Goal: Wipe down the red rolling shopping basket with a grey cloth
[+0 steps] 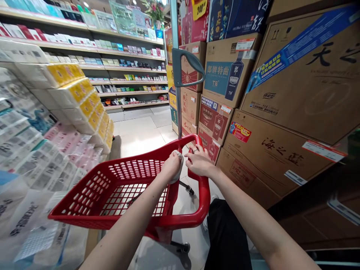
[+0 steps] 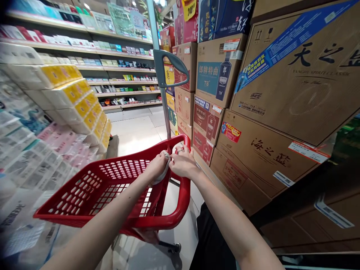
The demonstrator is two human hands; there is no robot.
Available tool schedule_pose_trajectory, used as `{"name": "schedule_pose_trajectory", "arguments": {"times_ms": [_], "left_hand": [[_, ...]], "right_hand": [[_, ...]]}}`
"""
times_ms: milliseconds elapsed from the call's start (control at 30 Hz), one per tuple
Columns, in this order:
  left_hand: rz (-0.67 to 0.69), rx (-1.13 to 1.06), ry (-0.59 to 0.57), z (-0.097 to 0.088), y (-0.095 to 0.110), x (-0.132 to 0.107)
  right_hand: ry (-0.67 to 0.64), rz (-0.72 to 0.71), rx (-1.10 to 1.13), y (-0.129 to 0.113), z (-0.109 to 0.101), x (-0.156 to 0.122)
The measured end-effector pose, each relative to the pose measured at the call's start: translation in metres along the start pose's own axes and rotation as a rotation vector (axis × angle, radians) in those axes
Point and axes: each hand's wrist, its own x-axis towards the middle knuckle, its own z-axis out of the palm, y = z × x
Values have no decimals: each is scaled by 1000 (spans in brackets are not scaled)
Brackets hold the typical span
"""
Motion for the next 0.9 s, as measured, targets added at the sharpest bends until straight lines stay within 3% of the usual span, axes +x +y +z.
{"name": "schedule_pose_trajectory", "arguments": {"times_ms": [233,400,567,900], "left_hand": [[-21,82,-6,-2,2,38],[-15,111,-48,-5,1,39],[8,148,-61,-7,7,13],[58,235,-165,-6,3,-77]], "right_hand": [[-2,-15,6,2,2,3],[1,32,21,0,3,3],[48,53,50,-4,4,1],[89,69,77,-8,2,-5]]}}
